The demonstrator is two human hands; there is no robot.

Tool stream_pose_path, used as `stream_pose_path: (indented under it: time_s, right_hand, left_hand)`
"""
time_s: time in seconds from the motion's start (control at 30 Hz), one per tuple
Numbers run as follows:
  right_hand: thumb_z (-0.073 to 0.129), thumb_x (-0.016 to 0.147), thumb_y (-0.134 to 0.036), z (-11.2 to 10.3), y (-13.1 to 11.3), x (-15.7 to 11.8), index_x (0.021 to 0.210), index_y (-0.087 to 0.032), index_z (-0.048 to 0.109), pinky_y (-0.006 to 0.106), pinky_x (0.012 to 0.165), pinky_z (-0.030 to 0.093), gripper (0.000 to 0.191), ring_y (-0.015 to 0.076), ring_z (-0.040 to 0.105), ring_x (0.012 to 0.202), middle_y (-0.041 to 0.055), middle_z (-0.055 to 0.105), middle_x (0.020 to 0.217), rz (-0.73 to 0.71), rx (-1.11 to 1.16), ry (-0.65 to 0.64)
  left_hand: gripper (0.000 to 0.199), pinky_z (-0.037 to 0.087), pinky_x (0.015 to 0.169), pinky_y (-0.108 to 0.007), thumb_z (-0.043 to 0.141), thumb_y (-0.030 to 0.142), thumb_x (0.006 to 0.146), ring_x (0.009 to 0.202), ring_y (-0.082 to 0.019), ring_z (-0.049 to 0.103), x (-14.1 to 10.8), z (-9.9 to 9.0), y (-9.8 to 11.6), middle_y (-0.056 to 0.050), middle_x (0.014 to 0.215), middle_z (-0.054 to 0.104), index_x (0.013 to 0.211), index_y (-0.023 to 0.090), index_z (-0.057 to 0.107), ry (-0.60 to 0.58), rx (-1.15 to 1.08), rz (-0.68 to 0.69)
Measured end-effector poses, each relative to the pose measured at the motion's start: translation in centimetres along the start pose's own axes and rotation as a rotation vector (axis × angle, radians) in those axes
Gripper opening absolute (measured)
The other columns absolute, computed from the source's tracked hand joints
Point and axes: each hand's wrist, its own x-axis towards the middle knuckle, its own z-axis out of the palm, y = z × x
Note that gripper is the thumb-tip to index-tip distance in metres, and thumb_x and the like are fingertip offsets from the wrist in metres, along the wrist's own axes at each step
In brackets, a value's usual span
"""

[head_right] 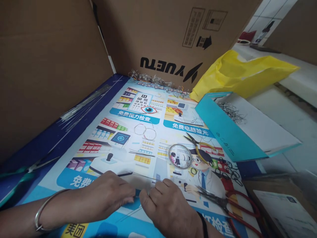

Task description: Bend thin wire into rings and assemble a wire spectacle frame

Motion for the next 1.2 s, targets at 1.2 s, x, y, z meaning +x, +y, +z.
stream_pose_path:
  time_s: [1.2]
  right_hand:
    - [0.039, 0.094, -0.024, 0.0, 4.0, -1.6, 0.084, -0.018, 0.063, 0.022, 0.056, 0.044, 0.027, 0.0126, 0.059, 0.057, 0.0022, 0.065, 0.065, 0.566, 0.222, 0.016]
  left_hand:
    - [0.022, 0.039, 0.071, -0.033, 0.041, 0.019, 0.092, 0.08, -0.02, 0.055, 0.5, 1.5, -3.5, -0.005, 0.081, 0.062, 0.084, 0.018, 0.061, 0.167, 0.219, -0.193]
